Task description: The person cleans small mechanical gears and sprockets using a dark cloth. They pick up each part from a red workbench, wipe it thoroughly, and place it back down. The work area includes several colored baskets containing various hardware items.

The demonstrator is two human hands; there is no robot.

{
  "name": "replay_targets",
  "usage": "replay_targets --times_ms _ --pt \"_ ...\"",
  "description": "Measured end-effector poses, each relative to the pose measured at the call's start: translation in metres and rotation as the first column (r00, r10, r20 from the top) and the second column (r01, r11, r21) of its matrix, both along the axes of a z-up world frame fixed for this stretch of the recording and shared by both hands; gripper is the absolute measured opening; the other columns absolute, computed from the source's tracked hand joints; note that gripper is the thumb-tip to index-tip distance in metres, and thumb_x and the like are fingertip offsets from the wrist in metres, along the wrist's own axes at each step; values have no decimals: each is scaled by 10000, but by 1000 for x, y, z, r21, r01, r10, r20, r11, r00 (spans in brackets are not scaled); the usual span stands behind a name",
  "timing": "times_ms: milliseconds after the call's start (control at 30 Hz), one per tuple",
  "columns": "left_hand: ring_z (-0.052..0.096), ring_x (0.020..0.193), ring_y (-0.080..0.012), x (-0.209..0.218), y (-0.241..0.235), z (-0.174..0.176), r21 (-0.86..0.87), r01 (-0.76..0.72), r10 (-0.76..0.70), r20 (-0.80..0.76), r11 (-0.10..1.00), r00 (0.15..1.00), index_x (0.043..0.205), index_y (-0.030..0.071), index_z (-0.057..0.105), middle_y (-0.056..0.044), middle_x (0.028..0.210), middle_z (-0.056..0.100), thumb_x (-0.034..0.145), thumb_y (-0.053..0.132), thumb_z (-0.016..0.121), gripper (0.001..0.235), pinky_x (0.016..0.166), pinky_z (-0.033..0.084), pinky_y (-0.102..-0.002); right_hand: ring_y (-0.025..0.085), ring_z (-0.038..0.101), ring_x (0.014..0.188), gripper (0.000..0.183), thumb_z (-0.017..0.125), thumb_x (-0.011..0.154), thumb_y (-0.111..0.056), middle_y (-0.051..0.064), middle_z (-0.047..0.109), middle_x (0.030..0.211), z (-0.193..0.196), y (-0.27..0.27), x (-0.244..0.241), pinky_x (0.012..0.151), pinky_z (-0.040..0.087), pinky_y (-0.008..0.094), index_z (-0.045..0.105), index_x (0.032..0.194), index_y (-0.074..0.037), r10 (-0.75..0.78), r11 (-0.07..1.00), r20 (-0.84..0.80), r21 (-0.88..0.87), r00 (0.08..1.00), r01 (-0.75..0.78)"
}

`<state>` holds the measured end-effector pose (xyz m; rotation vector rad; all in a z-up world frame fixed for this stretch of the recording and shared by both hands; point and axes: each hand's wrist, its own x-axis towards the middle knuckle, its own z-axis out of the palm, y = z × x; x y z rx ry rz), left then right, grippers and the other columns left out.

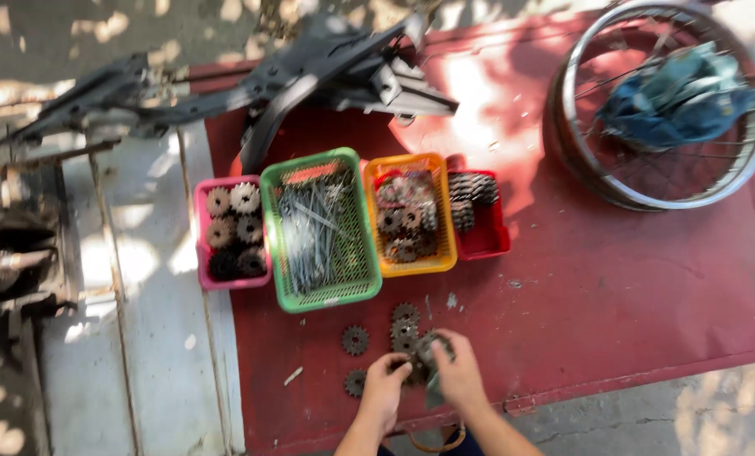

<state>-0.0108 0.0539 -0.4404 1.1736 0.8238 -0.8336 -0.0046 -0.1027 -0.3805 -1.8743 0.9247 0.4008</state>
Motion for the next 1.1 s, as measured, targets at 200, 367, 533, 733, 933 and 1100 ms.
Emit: replay_targets --times_ms 200,367,533,733,933,1100 --pt "599 897 -221 29 -23 88 -379 -433 380 -210 818 901 1051 -43 678 -144 1004 688 1097 332 382 479 866 472 -368 326 460 1440 496 581 945 -140 164 509 1522 59 36 -13 1155 394 394 542 1431 -45 280 960 406 -99 870 -263" --pt "583 1325 -304 41 -44 51 -313 -296 321 29 902 947 1392 -115 633 -221 1441 654 1047 161 439 482 1132 404 -369 313 305 1534 542 562 951 -181 126 488 1580 108 16 16 1194 162 450 538 1473 -38 573 802 485 -499 661 -329" --pt "588 1201 -337 88 -68 264 -349 -500 425 -270 793 864 1317 -88 631 -234 1341 659 1057 222 447 445 1035 429 -433 268 533 1386 372 499 978 -184 74 700 1296 183 -28 70 1163 150 501 637 1308 -82 682 707 528 -653 507 -271" --pt "626 1200 -315 80 -72 395 -593 -324 365 -54 737 929 1463 -73 553 -223 1361 671 1042 199 298 562 1063 499 -434 175 619 670 286 593 951 -100 98 734 875 251 -74 112 616 529 298 712 1190 1 13 995 507 78 862 -61" --pt "647 1031 -245 80 -66 401 -689 -405 456 -120 602 882 1310 51 571 -156 1154 684 1112 390 276 491 851 547 -385 147 563 870 292 476 1043 9 50 595 1063 337 -36 87 769 493 277 539 1305 -104 -260 966 810 216 526 144" --pt "610 1129 -216 80 -53 467 -490 -428 513 48 760 857 1310 -23 615 -157 1295 668 1109 325 385 463 1014 482 -350 374 447 1413 372 498 1024 -179 183 553 1439 369 4 49 1138 341 461 574 1336 7 628 772 689 -488 363 -407"
